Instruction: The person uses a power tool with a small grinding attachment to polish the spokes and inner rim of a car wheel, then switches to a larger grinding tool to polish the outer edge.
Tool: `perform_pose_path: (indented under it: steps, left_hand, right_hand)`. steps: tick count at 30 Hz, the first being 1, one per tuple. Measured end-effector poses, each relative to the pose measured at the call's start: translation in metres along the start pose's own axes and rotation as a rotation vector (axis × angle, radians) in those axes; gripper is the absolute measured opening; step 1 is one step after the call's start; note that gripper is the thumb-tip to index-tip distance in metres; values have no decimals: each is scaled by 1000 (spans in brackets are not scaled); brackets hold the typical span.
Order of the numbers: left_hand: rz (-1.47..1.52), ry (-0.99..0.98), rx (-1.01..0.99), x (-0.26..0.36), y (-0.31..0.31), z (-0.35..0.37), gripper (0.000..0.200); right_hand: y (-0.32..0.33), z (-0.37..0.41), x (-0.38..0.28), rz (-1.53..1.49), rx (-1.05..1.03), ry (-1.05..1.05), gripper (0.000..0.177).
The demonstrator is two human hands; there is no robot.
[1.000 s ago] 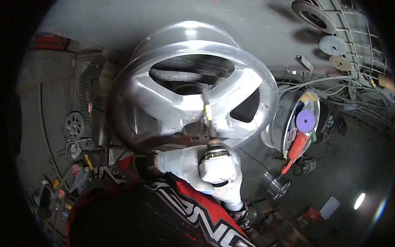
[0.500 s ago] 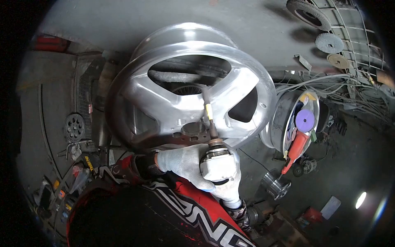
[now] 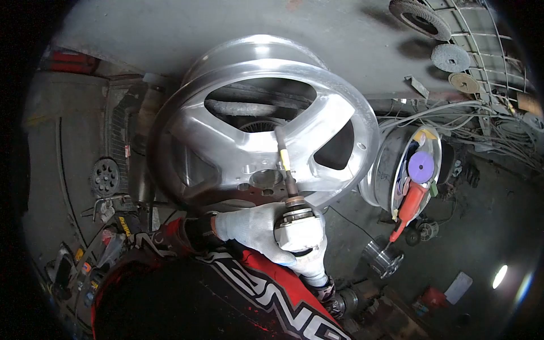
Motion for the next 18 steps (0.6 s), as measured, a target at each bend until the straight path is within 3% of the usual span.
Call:
perform_pose_path:
  steps: [3,9,15,18]
  left_hand:
    - [-42,26,4,-6,-2,-1,50]
    - [-13,44,27,-6,-3,1,55]
    - [24,90,38,3,-2,6,60]
    - [83,103,57,5,-2,11,57]
  right_hand:
    - [8,5,18,-94,66,-112,100]
    - [7,5,10,88,15,45,101]
    - [9,10,14,-84,120,-66,106]
    - [4,7,4,37,31,-3,107]
Point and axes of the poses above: each hand's wrist, its own z-axis away from the middle knuckle, its own y-axis out of the back of the hand, x = y × z, the point moved 7 cm from there along -z, towards the middle knuckle, and after that the axes turned 6 degrees about -z, right-handed, at the moved point
